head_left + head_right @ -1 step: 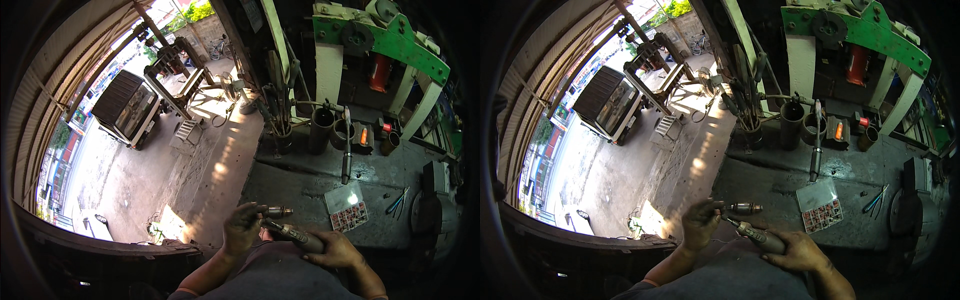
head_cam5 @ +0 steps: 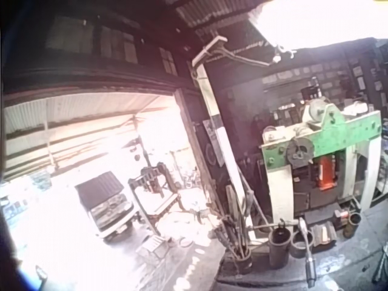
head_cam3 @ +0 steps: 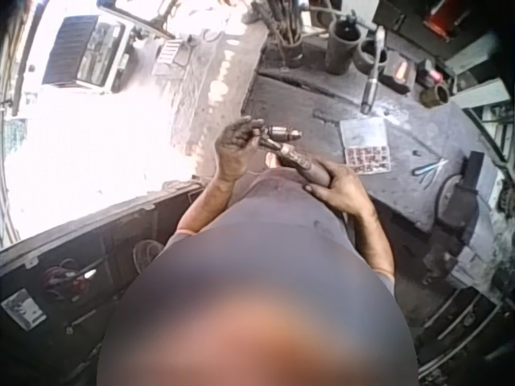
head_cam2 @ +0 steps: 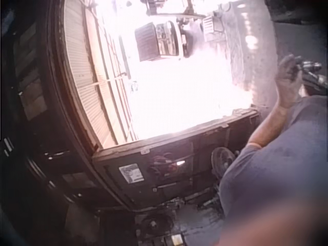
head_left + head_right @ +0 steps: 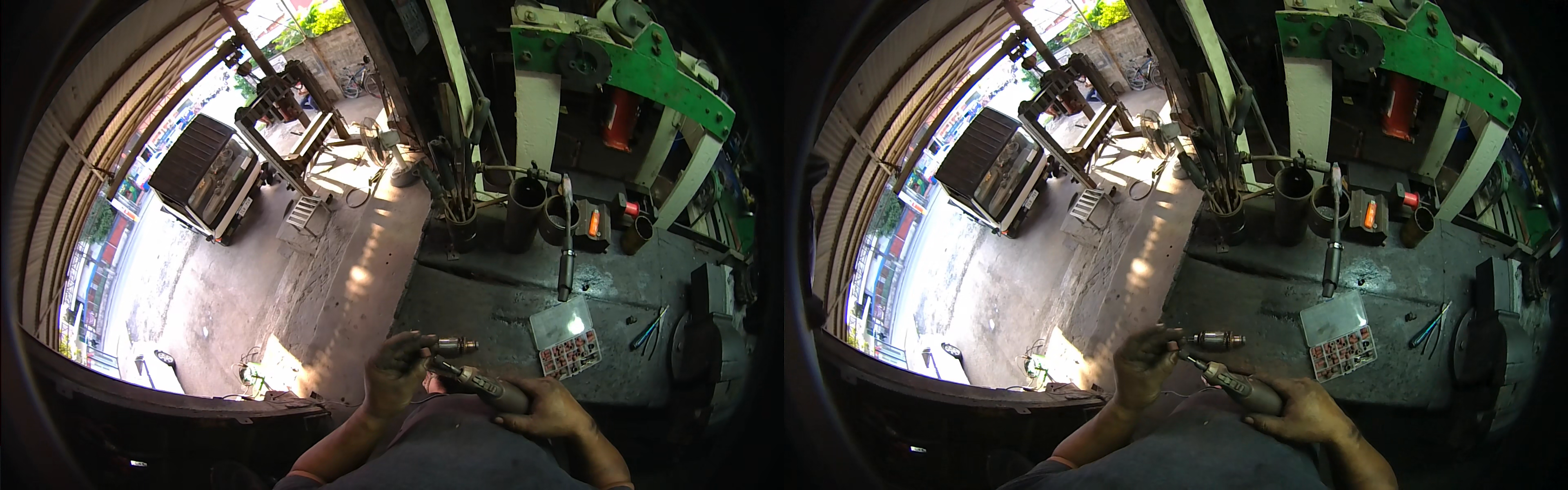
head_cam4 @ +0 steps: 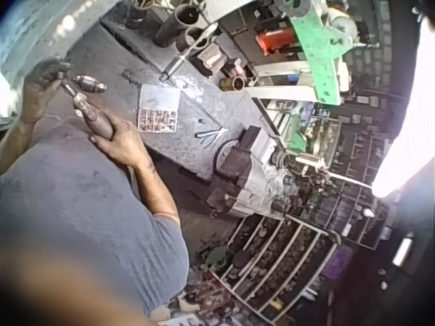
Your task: The person selects a small metal component from a tray, inserts it into a cylindrical tool, and uses a rotary tool to grind or polish the component while holding it steady. The person then removes the component and places it back on the tray.
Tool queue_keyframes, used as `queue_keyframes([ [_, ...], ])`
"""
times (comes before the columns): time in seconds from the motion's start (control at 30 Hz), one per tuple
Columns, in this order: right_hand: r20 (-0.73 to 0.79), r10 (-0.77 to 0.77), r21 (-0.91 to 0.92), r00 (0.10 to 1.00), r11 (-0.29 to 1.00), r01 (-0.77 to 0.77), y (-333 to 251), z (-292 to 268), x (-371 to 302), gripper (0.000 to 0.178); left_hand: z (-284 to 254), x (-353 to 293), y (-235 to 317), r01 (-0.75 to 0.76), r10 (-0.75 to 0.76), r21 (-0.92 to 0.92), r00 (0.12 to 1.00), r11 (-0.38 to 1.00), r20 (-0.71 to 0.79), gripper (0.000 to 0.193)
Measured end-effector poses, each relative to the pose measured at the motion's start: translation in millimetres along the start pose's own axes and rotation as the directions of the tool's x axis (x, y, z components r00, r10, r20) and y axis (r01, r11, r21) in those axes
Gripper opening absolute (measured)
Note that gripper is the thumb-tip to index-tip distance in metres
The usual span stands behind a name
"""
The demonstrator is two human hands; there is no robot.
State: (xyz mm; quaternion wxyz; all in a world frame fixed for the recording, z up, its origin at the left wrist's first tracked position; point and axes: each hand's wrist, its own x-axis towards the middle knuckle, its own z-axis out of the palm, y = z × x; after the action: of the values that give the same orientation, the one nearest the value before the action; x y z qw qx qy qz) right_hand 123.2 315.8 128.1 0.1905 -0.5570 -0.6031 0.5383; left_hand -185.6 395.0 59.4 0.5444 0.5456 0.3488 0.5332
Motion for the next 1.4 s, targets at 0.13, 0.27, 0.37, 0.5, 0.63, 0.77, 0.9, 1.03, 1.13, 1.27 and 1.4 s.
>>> queue_keyframes([
  [0.13, -0.018, -0.005, 0.004, 1.0, 1.0, 0.006, -4, 1, 2, 0.079, -5, 3, 1, 0.009, -0.003, -0.122, 0.999, 0.992, 0.047, 0.043],
  [0.27, -0.013, -0.02, -0.021, 1.0, 1.0, 0.02, -2, 2, 1, 0.079, -11, 2, 5, 0.036, -0.03, -0.121, 0.998, 0.992, 0.054, 0.028],
  [0.37, 0.027, 0.033, -0.009, 0.999, 0.999, -0.032, 1, 3, 2, 0.079, -12, 2, 7, 0.008, -0.008, -0.005, 0.998, 1.0, 0.06, 0.026],
  [0.5, 0.031, -0.03, -0.019, 0.999, 0.999, 0.03, 3, 5, 3, 0.079, -10, 1, 11, -0.016, 0.008, 0.165, 0.999, 0.986, 0.052, 0.024],
  [0.63, 0.032, 0.006, -0.03, 0.999, 1.0, -0.005, 1, 6, 0, 0.078, -4, -4, 18, 0.03, -0.033, 0.157, 0.999, 0.987, 0.018, 0.026],
  [0.77, 0.013, 0.001, -0.041, 1.0, 0.999, 0.0, -3, 9, -2, 0.075, 3, -6, 22, -0.019, 0.023, 0.267, 1.0, 0.964, -0.01, 0.03],
  [0.9, 0.007, 0.037, -0.013, 0.999, 0.999, -0.037, -7, 11, -3, 0.072, 7, -6, 20, -0.136, 0.144, 0.318, 0.99, 0.939, -0.003, 0.031],
  [1.03, -0.009, 0.039, -0.025, 0.999, 0.999, -0.039, -11, 11, -3, 0.073, 7, -5, 20, -0.24, 0.259, 0.451, 0.966, 0.859, 0.021, 0.03],
  [1.13, -0.019, 0.067, -0.066, 0.998, 0.996, -0.068, -14, 12, -3, 0.073, 8, -4, 20, -0.285, 0.307, 0.528, 0.951, 0.8, 0.049, 0.029],
  [1.27, -0.046, 0.045, -0.078, 0.998, 0.996, -0.049, -17, 14, -4, 0.073, 9, -6, 15, -0.224, 0.255, 0.563, 0.967, 0.795, 0.026, 0.031],
  [1.4, -0.051, 0.035, -0.045, 0.998, 0.998, -0.038, -16, 15, -3, 0.074, 15, -7, 5, -0.107, 0.135, 0.336, 0.989, 0.936, -0.06, 0.035],
])
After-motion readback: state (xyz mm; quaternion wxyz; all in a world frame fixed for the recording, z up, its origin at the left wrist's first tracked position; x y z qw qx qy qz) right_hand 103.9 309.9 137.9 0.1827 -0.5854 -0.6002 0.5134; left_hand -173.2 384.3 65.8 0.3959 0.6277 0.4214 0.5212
